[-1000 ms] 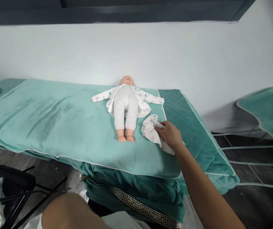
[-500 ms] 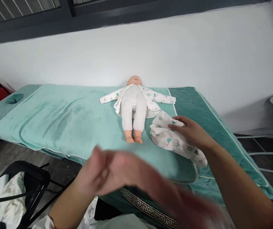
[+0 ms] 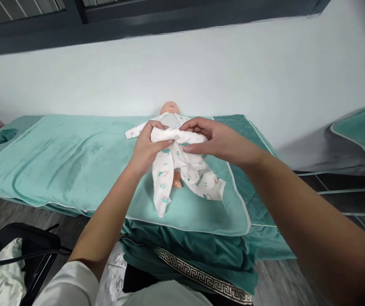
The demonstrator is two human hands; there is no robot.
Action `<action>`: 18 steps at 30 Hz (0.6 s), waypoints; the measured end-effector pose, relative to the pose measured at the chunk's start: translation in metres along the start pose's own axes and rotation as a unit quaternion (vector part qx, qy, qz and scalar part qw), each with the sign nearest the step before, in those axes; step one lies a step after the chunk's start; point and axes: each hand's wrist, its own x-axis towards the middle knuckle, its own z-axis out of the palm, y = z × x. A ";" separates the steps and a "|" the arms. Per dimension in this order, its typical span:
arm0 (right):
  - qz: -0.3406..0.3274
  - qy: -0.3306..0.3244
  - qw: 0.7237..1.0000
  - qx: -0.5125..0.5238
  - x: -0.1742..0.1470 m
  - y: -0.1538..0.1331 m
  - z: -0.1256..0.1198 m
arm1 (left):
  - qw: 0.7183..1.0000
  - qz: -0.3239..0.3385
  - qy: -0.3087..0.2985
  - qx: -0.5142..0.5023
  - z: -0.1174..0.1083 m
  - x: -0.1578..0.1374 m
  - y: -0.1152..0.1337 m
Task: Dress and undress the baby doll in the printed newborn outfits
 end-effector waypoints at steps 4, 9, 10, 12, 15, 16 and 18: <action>-0.007 -0.002 1.000 -0.004 0.004 -0.014 -0.009 | 0.996 -0.017 0.001 -0.092 -0.006 0.000 0.022; -0.067 0.021 0.998 0.009 0.013 -0.025 -0.008 | 0.995 0.061 -0.041 0.062 -0.011 0.002 0.049; -0.073 0.033 0.997 0.005 0.016 -0.027 -0.005 | 0.989 0.084 -0.042 0.111 -0.009 0.002 0.054; -0.083 0.075 0.994 -0.003 0.019 -0.031 0.003 | 0.971 0.121 -0.042 0.202 -0.004 0.003 0.062; -0.093 0.146 0.985 -0.006 0.023 -0.035 0.012 | 0.945 0.156 -0.018 0.288 0.001 0.002 0.064; -0.092 0.156 0.983 -0.006 0.023 -0.035 0.013 | 0.941 0.160 -0.001 0.298 0.001 0.002 0.063; -0.076 0.133 0.988 -0.016 0.022 -0.030 0.012 | 0.938 0.158 0.026 0.306 -0.003 0.001 0.060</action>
